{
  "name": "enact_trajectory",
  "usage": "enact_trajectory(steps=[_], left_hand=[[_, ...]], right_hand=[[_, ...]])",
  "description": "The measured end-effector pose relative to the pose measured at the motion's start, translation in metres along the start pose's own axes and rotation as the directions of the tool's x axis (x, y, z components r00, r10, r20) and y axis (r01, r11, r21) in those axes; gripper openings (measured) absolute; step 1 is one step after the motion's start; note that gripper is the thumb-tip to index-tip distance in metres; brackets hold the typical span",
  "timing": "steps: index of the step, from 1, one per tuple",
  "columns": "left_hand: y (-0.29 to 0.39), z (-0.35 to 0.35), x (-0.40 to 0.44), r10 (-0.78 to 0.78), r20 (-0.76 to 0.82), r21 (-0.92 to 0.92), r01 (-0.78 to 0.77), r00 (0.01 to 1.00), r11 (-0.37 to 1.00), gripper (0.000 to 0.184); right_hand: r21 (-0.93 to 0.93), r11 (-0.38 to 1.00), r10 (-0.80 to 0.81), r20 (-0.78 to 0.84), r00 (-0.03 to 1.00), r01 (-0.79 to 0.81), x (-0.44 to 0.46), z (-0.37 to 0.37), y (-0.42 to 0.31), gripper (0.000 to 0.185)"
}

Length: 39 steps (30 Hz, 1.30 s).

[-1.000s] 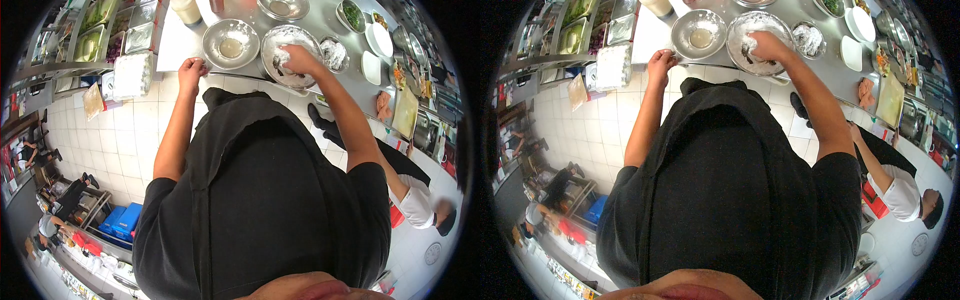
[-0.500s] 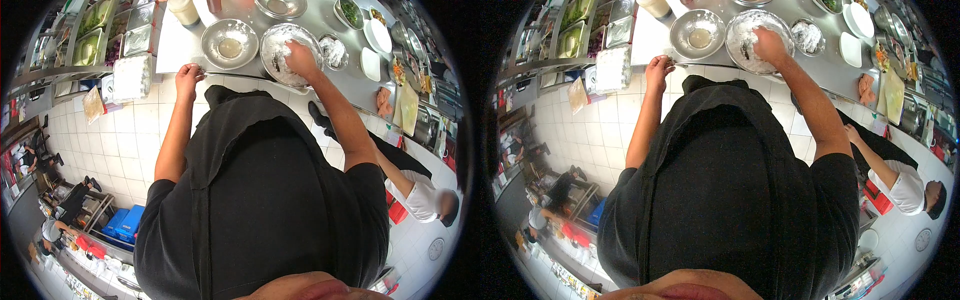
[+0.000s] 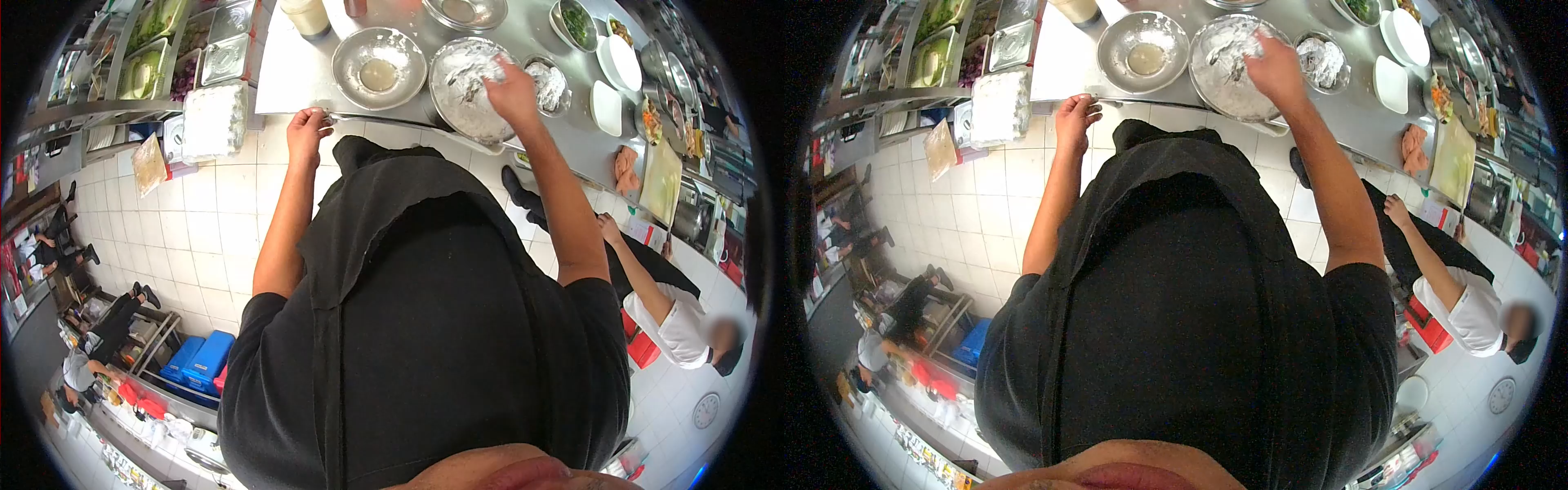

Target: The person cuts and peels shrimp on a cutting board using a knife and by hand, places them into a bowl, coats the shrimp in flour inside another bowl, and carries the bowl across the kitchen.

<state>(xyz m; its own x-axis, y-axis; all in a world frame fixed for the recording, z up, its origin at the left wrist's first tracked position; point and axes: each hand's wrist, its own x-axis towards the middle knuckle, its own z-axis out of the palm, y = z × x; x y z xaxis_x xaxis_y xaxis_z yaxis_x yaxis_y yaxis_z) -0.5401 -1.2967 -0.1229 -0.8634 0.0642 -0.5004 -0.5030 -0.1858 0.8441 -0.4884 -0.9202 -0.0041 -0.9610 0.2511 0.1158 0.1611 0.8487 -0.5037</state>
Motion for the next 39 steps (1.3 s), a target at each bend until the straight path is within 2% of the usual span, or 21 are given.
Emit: enact_trajectory(steps=[3,4,7,10,13,17,20,23,26,29,35,39], left_hand=[[-0.002,0.004,0.0,-0.002,-0.007,-0.008,0.002,1.0,1.0,0.011],[0.0,0.003,-0.001,0.009,-0.003,-0.002,-0.009,1.0,1.0,0.01],[-0.001,0.001,-0.003,0.016,0.006,0.018,-0.016,1.0,1.0,0.011],[-0.004,-0.002,-0.004,-0.007,0.009,0.039,0.007,1.0,0.999,0.012],[-0.003,-0.002,-0.002,-0.004,0.017,0.049,0.003,1.0,0.999,0.011],[-0.007,-0.007,-0.005,-0.006,0.011,0.047,0.005,1.0,0.999,0.011],[-0.006,-0.003,-0.002,-0.007,0.013,0.061,0.006,1.0,0.998,0.011],[-0.007,-0.006,-0.005,-0.007,0.001,0.048,0.007,1.0,0.999,0.012],[-0.008,-0.005,-0.002,-0.007,0.009,0.062,0.006,1.0,0.998,0.013],[-0.007,-0.004,-0.005,-0.008,-0.017,0.045,0.008,1.0,0.999,0.011],[-0.003,-0.008,-0.002,0.035,-0.004,0.078,-0.034,0.999,0.996,0.012],[0.016,0.004,-0.009,0.12,0.007,0.149,-0.12,0.993,0.982,0.011]], right_hand=[[-0.052,0.994,-0.093,0.096,0.991,0.099,-0.009,0.016,0.003,0.046],[0.0,0.994,-0.11,0.083,0.991,0.11,-0.01,0.017,0.003,0.046],[0.019,0.994,0.101,0.181,0.978,-0.106,-0.008,-0.003,-0.008,0.045],[0.003,0.995,-0.101,0.126,0.987,0.101,-0.011,0.0,0.005,0.045],[-0.017,0.958,-0.273,0.251,0.929,0.286,-0.014,0.003,0.004,0.044],[0.015,0.987,-0.161,0.278,0.947,0.163,-0.01,-0.008,-0.008,0.043],[-0.007,0.982,-0.178,0.289,0.941,0.188,-0.008,0.012,0.008,0.045],[-0.082,0.975,-0.186,0.189,0.964,0.205,-0.001,0.018,0.016,0.05],[0.05,0.999,-0.009,0.269,0.963,-0.005,0.011,0.024,0.026,0.059],[0.073,0.997,0.004,0.306,0.952,-0.027,0.011,0.027,0.022,0.064],[-0.025,0.997,-0.066,0.263,0.963,0.075,-0.002,0.046,0.014,0.066],[0.005,1.0,0.013,0.299,0.954,-0.015,-0.001,0.042,0.011,0.065]])
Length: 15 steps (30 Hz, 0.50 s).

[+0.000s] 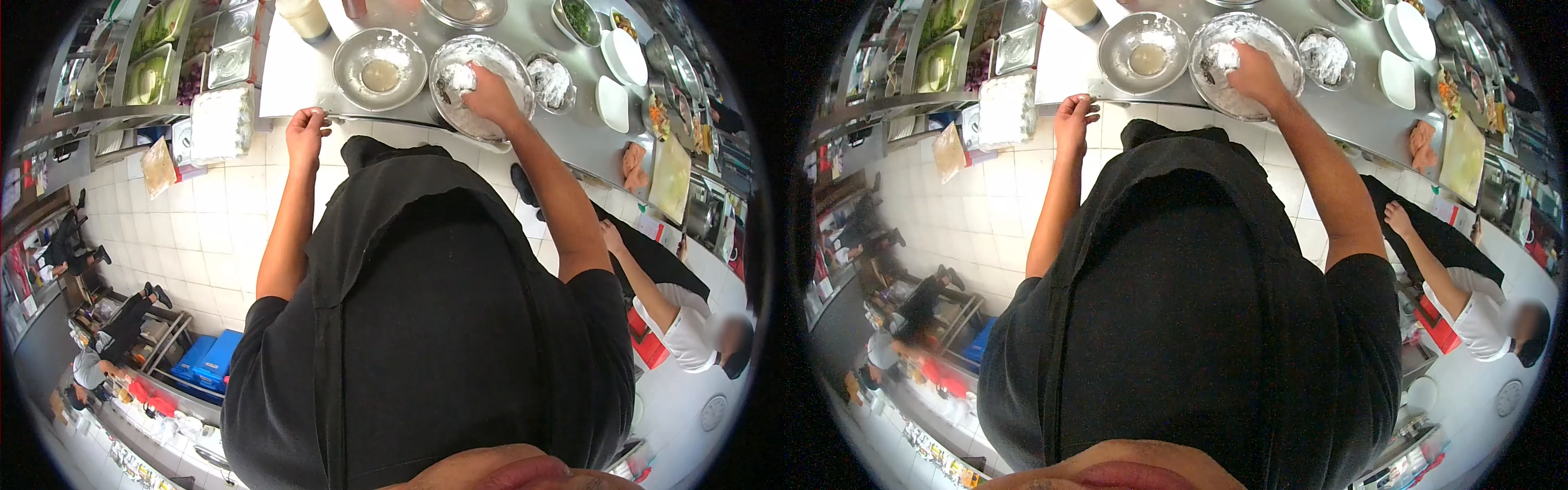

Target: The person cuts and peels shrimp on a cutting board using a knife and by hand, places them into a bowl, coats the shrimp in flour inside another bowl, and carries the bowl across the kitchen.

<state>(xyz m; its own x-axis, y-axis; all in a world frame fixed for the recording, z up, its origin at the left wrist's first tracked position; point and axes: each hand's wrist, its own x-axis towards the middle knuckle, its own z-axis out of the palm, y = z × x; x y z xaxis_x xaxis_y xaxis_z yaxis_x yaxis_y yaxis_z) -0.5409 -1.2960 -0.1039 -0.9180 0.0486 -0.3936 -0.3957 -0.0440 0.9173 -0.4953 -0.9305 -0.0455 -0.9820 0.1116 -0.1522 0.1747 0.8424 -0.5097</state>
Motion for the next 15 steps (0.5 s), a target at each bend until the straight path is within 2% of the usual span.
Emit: enact_trajectory(steps=[2,5,8,10,11,14,15], left_hand=[[0.013,0.006,-0.002,0.066,0.018,0.028,-0.066,0.998,0.997,0.011],[0.034,0.019,-0.005,0.203,0.056,0.1,-0.208,0.978,0.973,0.01],[0.052,0.035,-0.005,0.354,0.121,0.216,-0.373,0.927,0.903,0.011],[0.072,0.053,-0.009,0.476,0.2,0.292,-0.516,0.856,0.805,0.012],[0.083,0.064,-0.012,0.474,0.218,0.311,-0.521,0.853,0.795,0.014],[0.115,0.1,-0.019,0.592,0.41,0.366,-0.719,0.694,0.59,0.017],[0.121,0.113,-0.017,0.628,0.483,0.364,-0.792,0.61,0.49,0.018]], right_hand=[[0.031,0.999,0.019,0.011,1.0,-0.019,0.002,-0.002,0.006,0.064],[-0.021,0.999,0.025,0.017,1.0,-0.025,-0.001,-0.005,0.0,0.062],[-0.062,0.997,-0.053,-0.176,0.983,0.043,-0.003,0.012,0.008,0.063],[-0.045,0.997,0.053,-0.152,0.987,-0.06,-0.006,0.008,0.005,0.062],[-0.038,0.993,0.109,-0.137,0.985,-0.115,-0.008,0.005,0.004,0.061],[-0.097,0.974,0.214,0.062,0.975,-0.207,-0.006,-0.001,0.008,0.056],[-0.1,0.971,0.222,0.057,0.973,-0.216,-0.004,0.0,0.009,0.054]])
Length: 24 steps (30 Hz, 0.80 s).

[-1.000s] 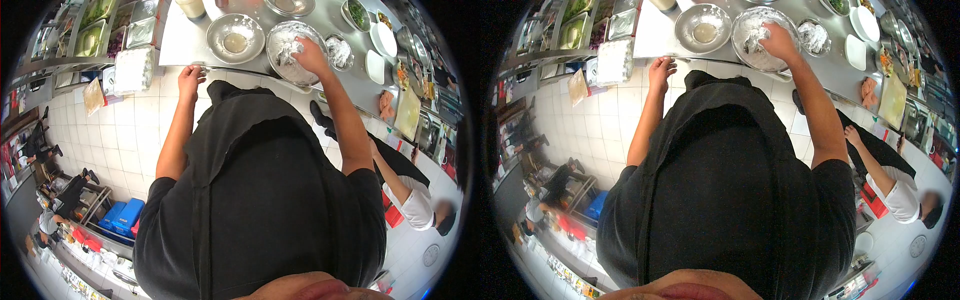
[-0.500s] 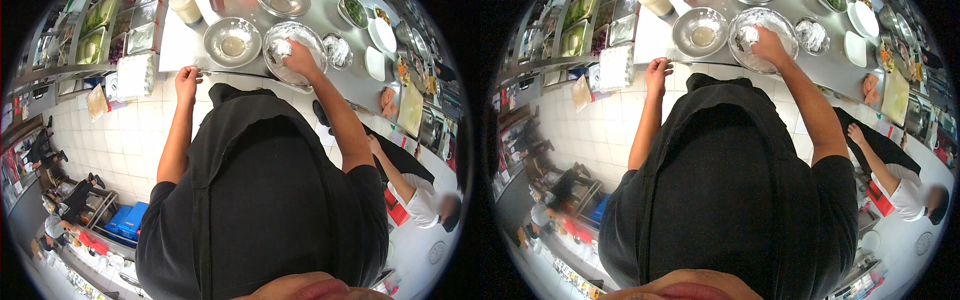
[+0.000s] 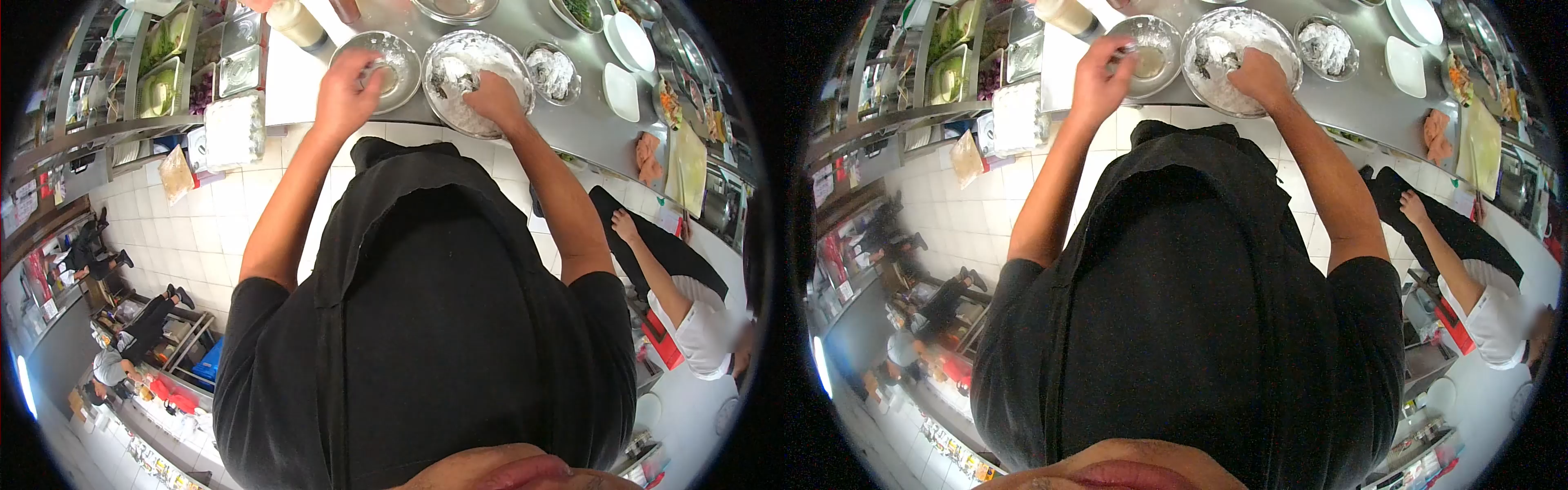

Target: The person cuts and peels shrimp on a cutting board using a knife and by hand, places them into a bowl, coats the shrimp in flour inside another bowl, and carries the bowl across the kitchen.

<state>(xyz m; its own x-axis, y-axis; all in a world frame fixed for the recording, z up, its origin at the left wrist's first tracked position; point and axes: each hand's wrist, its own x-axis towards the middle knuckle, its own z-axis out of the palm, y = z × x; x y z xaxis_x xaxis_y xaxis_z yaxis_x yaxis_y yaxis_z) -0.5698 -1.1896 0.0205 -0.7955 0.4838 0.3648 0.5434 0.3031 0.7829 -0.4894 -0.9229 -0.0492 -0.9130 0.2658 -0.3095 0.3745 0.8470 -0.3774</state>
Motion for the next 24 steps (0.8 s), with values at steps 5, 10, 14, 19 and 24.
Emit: enact_trajectory(steps=[5,10,14,19,24], left_hand=[[0.025,0.045,0.039,0.279,0.244,0.134,-0.317,0.929,0.939,0.023],[0.016,0.093,0.056,0.287,0.488,0.25,-0.447,0.824,0.859,0.03],[0.006,0.119,0.057,0.164,0.62,0.366,-0.468,0.767,0.804,0.037],[0.016,0.136,0.064,-0.119,0.679,0.522,-0.361,0.725,0.773,0.04],[0.011,0.143,0.064,-0.134,0.651,0.53,-0.32,0.747,0.785,0.037]], right_hand=[[0.099,0.995,-0.018,-0.083,0.996,0.026,-0.002,-0.002,0.001,0.047],[0.052,0.997,-0.045,-0.107,0.993,0.05,0.002,0.001,-0.001,0.036],[0.026,0.999,-0.035,-0.109,0.993,0.038,0.003,0.002,-0.002,0.027],[0.035,0.998,-0.051,-0.1,0.994,0.055,0.005,0.0,0.001,0.025],[0.058,0.992,-0.11,-0.094,0.989,0.115,0.011,0.0,0.013,0.028]])
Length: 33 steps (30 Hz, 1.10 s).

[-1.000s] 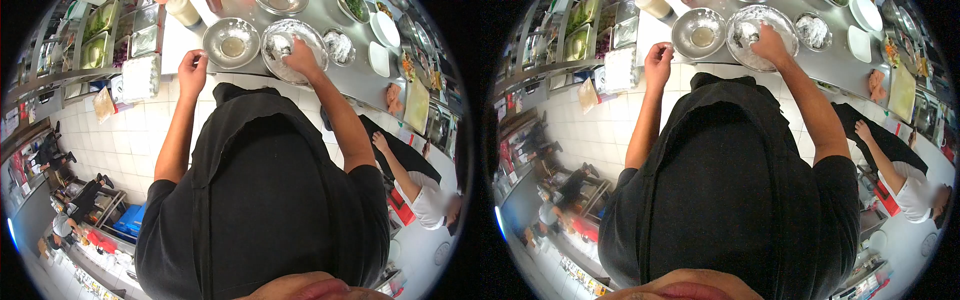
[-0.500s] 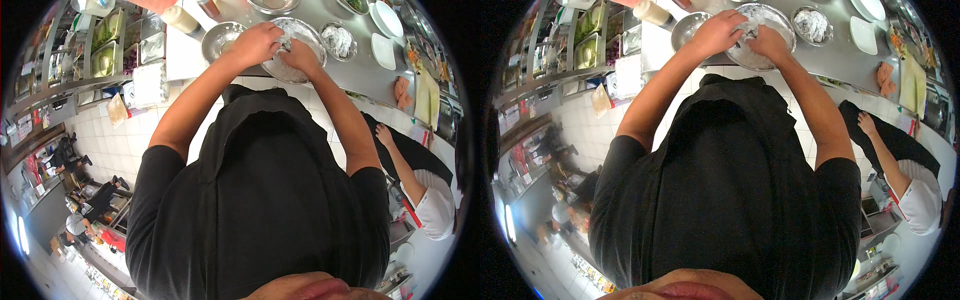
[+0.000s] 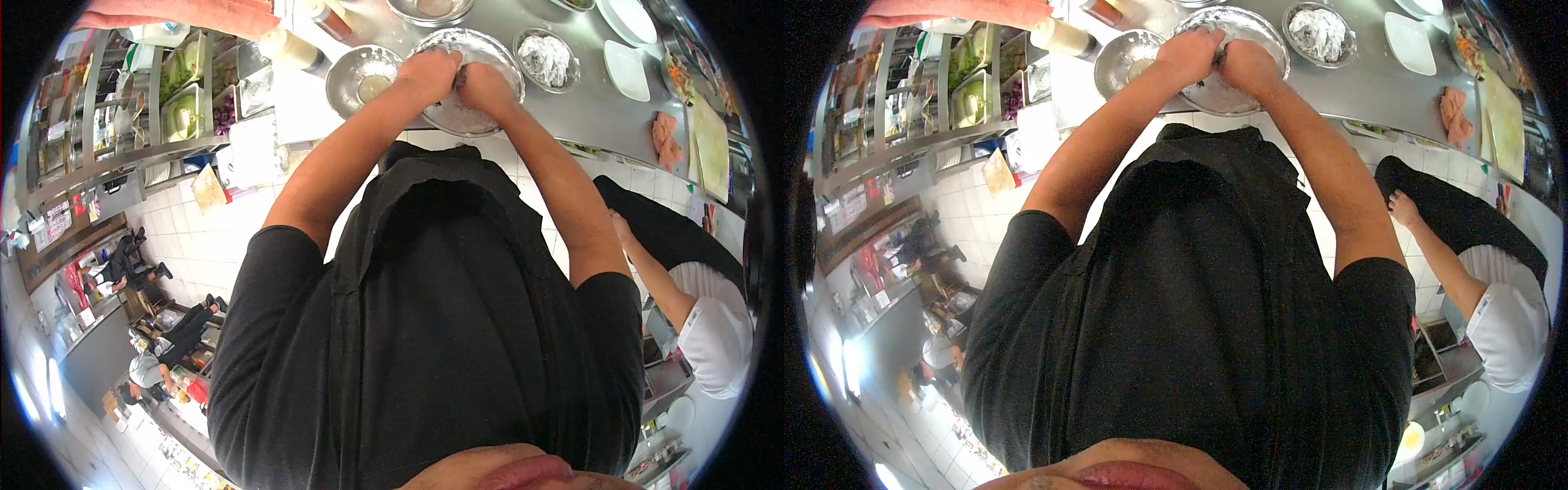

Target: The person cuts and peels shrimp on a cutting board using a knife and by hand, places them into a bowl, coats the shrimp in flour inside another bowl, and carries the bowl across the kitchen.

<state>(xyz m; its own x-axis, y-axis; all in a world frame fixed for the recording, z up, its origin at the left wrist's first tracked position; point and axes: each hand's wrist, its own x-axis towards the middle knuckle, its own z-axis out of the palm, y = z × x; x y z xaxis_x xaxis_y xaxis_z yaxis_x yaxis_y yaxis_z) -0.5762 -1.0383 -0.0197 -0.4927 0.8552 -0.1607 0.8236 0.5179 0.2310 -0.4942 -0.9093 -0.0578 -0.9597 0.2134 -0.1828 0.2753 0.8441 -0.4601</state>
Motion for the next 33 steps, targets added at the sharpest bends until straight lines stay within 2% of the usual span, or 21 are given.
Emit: enact_trajectory(steps=[2,5,6,8,10,12,14,17,21,24,27,33], left_hand=[[-0.005,0.004,-0.001,0.001,-0.043,-0.018,-0.002,0.999,1.0,0.037],[-0.002,0.0,-0.003,-0.001,-0.01,-0.018,0.001,1.0,1.0,0.038],[0.001,-0.006,-0.004,-0.021,0.008,-0.03,0.021,1.0,0.999,0.039],[0.007,-0.019,-0.008,-0.06,0.038,-0.051,0.062,0.997,0.997,0.041],[0.006,-0.013,-0.009,-0.078,-0.002,-0.08,0.077,0.997,0.994,0.043],[0.001,-0.014,-0.007,-0.097,-0.028,-0.114,0.094,0.995,0.989,0.046],[0.001,-0.014,-0.01,-0.113,-0.019,-0.161,0.109,0.993,0.981,0.051],[-0.004,-0.014,-0.016,-0.109,-0.208,-0.309,0.04,0.972,0.95,0.055],[-0.012,-0.027,-0.031,-0.131,-0.244,-0.415,0.018,0.961,0.91,0.053],[-0.015,-0.024,-0.033,-0.119,-0.31,-0.492,-0.052,0.943,0.869,0.049],[-0.018,-0.026,-0.034,-0.157,-0.363,-0.586,-0.094,0.919,0.805,0.045],[-0.022,-0.03,-0.039,-0.239,-0.375,-0.73,-0.126,0.896,0.672,0.041]], right_hand=[[0.062,0.997,-0.036,-0.037,0.999,0.038,-0.004,-0.018,-0.002,0.03],[0.156,0.972,0.193,-0.095,0.976,-0.177,0.022,0.0,0.01,0.036],[0.135,0.98,0.137,0.091,0.986,-0.148,0.027,-0.013,0.005,0.042],[0.438,0.846,0.267,0.146,0.953,-0.304,0.024,-0.013,0.004,0.038],[0.679,0.603,0.36,0.236,0.903,-0.418,0.024,-0.014,0.002,0.034],[0.676,0.729,0.056,0.099,0.994,-0.109,0.028,-0.017,0.024,0.03],[0.758,0.555,0.242,0.246,0.938,-0.342,0.01,-0.048,-0.012,0.029],[0.528,0.833,0.135,0.1,0.986,-0.168,0.012,-0.034,-0.003,0.033],[0.252,0.968,0.03,-0.11,0.994,-0.001,0.01,-0.011,-0.009,0.037],[0.134,0.986,-0.091,-0.071,0.993,0.1,0.01,0.013,-0.021,0.039],[0.016,0.997,-0.069,-0.043,0.997,0.069,0.012,0.006,-0.031,0.039],[0.056,0.985,-0.155,-0.113,0.981,0.162,0.014,0.006,-0.014,0.038]])
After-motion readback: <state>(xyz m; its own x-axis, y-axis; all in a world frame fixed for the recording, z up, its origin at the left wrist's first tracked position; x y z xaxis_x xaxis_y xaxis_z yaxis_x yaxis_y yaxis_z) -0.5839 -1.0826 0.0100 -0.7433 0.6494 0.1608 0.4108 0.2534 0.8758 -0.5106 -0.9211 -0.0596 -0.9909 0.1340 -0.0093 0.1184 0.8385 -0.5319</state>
